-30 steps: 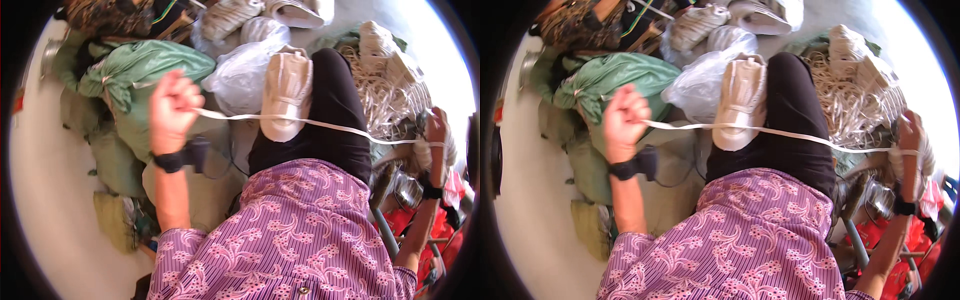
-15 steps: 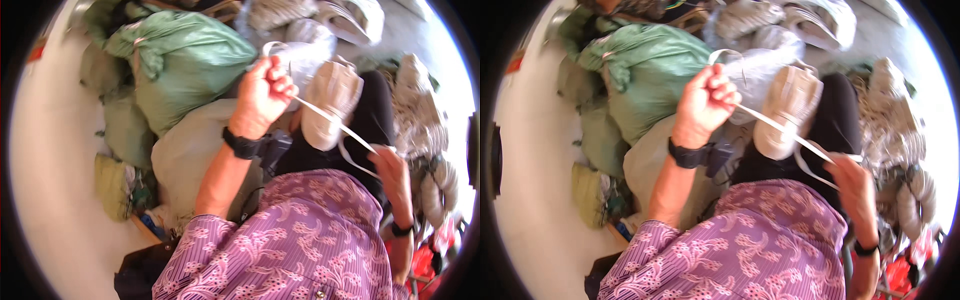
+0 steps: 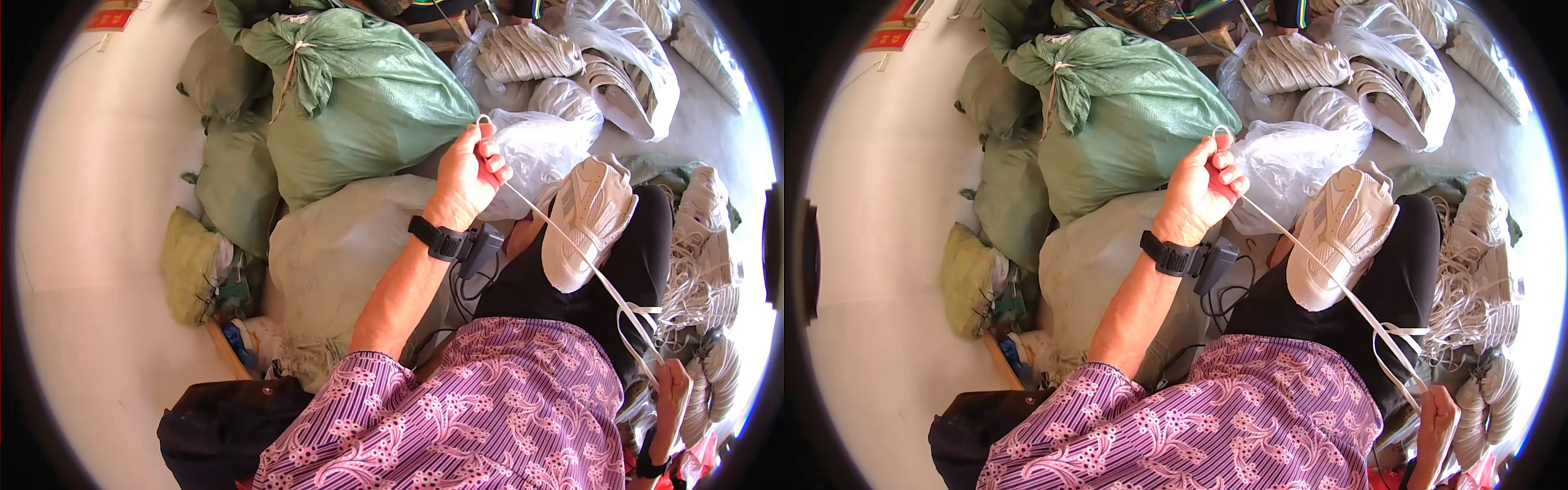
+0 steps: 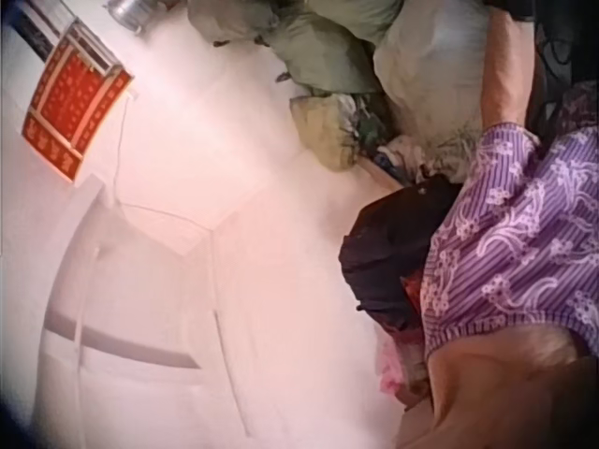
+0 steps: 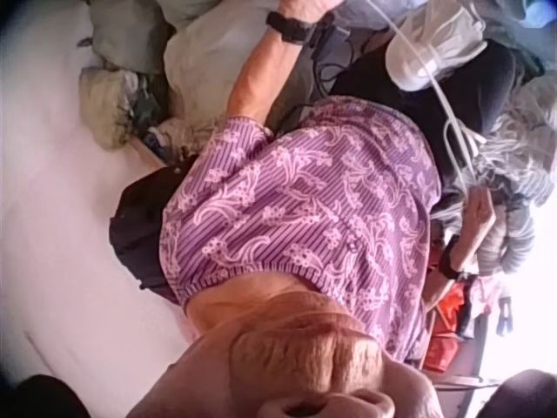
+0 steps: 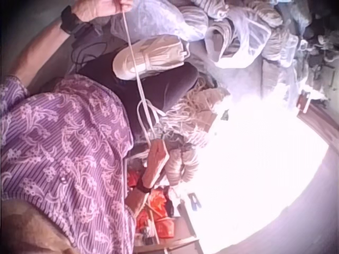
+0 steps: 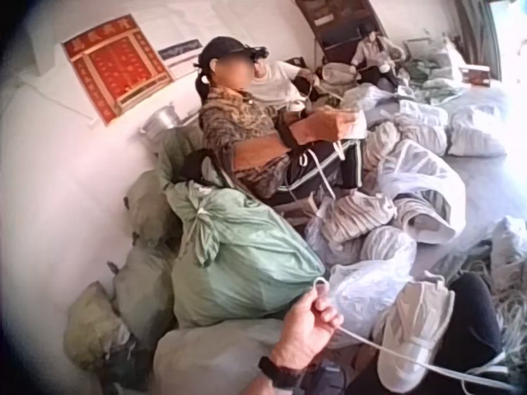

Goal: Lacing a shoe and tying bundles of components as part of an assembly process.

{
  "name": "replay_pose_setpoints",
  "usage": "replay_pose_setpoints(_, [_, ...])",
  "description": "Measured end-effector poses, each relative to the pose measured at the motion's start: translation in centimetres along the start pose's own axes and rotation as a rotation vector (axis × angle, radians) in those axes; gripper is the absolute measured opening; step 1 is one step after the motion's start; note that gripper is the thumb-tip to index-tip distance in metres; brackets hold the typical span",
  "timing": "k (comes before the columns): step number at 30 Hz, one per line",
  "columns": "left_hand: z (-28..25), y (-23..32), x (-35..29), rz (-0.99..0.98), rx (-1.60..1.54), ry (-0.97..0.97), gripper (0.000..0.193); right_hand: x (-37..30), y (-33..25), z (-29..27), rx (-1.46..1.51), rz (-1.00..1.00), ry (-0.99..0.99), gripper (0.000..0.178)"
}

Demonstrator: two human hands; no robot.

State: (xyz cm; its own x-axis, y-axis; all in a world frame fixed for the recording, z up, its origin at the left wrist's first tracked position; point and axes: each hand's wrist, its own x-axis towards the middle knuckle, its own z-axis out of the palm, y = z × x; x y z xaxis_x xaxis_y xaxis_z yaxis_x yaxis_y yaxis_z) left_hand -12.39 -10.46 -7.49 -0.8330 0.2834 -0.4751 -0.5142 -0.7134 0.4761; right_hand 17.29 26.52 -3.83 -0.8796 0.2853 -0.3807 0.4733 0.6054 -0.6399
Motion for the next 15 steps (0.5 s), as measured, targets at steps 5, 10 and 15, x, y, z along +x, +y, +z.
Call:
replay_pose_setpoints(5, [-0.8,-0.3,-0.1,0.029,0.08,0.04,0.02,0.0,2.2,-0.5,-0.059,0.016,0.014,0.019])
replay_pose_setpoints(10, [0.9,-1.8,-0.3,0.13,0.437,0.064,0.022,1.7,5.3,0.4,-0.214,-0.166,0.094,0.019])
replay_pose_setpoints(15, [2.1,-4.6,-0.8,0.356,1.127,-0.039,0.016,6.0,-0.3,1.3,-0.304,-0.163,0.178,0.018])
